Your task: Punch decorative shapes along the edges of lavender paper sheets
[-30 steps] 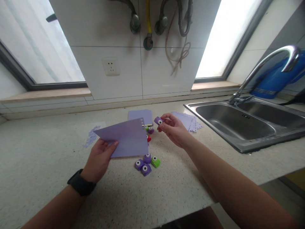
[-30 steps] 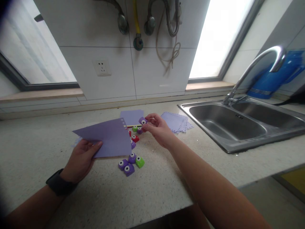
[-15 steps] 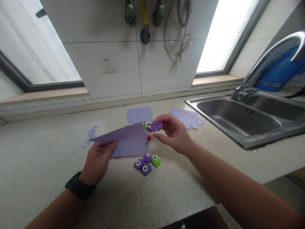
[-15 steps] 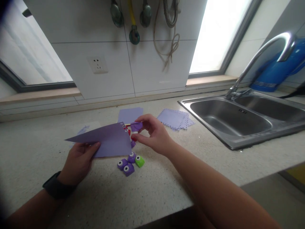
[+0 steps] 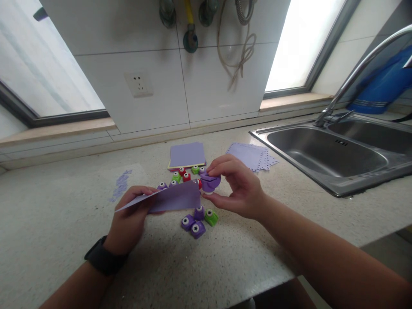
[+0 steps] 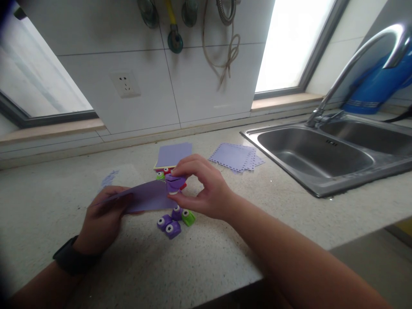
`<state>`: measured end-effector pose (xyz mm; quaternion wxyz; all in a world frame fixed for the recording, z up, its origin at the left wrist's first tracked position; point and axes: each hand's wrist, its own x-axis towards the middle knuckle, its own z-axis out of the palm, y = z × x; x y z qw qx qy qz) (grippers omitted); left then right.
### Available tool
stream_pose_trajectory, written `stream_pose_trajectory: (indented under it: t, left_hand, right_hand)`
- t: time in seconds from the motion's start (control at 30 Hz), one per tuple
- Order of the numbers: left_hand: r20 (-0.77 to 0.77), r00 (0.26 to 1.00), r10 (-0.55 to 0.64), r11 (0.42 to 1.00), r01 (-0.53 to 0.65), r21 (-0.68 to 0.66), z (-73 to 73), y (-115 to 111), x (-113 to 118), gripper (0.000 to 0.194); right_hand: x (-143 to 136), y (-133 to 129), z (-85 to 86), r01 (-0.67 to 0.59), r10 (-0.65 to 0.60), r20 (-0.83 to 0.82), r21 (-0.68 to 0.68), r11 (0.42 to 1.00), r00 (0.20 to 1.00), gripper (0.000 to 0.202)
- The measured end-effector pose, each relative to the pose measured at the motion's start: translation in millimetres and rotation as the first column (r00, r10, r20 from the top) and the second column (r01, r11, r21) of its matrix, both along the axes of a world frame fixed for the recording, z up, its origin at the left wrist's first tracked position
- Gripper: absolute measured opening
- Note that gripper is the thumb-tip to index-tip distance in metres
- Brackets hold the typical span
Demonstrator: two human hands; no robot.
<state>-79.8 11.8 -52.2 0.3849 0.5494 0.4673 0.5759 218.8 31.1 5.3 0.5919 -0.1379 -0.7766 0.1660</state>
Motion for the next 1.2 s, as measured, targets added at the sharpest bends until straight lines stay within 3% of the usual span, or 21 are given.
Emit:
stream_pose_trajectory:
  t: [0.33,1.2]
  left_hand:
    - [-0.03,0.997,-0.068,0.996,0.069,0.054,3.6,-4,1,0.016]
    - [-0.075,0.996,-0.054,0.992,0.062,0.112,7.8,-7,4,0.014]
  right_hand:
    - [1,-5,2.5,-0.046,0.046,0.036,-0.003,0.999,0.998,0.056]
    - [2,-4,5.1,-0.023,0.02,0.125,0.021,1.0,0.992,0.046]
